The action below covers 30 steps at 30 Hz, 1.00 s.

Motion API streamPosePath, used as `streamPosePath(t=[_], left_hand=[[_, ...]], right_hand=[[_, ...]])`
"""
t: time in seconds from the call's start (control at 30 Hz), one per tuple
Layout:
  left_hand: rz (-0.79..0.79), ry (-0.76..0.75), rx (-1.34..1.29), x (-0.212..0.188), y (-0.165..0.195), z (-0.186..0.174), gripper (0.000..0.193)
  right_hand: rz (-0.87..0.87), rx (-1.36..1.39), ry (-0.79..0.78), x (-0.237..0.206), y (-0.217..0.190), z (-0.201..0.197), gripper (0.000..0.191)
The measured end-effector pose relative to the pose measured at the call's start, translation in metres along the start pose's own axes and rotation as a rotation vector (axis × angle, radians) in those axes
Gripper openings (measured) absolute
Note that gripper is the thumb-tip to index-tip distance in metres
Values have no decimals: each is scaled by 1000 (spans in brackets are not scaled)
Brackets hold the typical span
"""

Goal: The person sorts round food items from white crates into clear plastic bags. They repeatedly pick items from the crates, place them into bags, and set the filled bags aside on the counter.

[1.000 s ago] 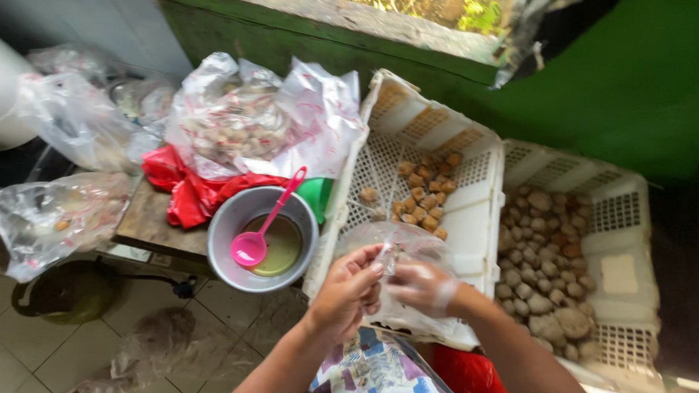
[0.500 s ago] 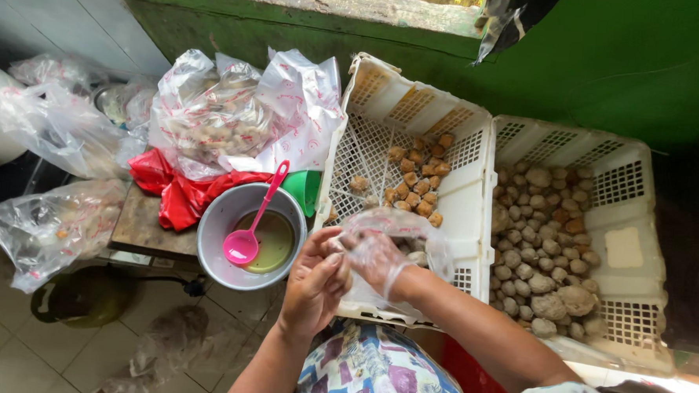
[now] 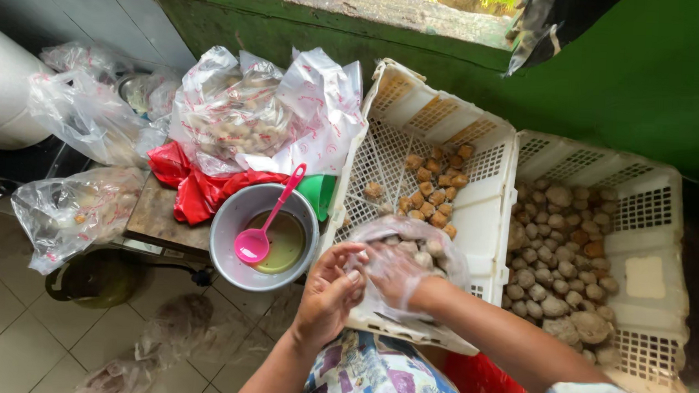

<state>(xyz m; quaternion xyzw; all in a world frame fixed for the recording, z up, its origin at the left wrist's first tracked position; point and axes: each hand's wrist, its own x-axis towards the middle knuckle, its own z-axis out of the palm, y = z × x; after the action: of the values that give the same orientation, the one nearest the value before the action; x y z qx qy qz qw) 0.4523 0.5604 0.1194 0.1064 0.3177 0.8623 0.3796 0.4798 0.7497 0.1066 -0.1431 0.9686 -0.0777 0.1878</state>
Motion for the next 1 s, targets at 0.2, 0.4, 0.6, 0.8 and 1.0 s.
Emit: streamPosePath(t=[0.2, 0.4, 0.6, 0.8, 1.0], left_hand=[[-113, -52, 351, -1, -7, -6, 37], [74, -355, 924, -3, -2, 8, 29], [183, -469, 1242, -11, 2, 21, 29], [198, -423, 1110, -14, 4, 12, 30], [194, -448, 1123, -3, 1, 13, 32]], right_hand=[[-167, 232, -165, -47, 38, -70, 46], [-495, 255, 334, 36, -19, -150, 21], [-300, -380, -498, 194, -94, -80, 31], [-498, -231, -199, 225, -75, -18, 73], [-396, -217, -555, 205, -72, -68, 34]])
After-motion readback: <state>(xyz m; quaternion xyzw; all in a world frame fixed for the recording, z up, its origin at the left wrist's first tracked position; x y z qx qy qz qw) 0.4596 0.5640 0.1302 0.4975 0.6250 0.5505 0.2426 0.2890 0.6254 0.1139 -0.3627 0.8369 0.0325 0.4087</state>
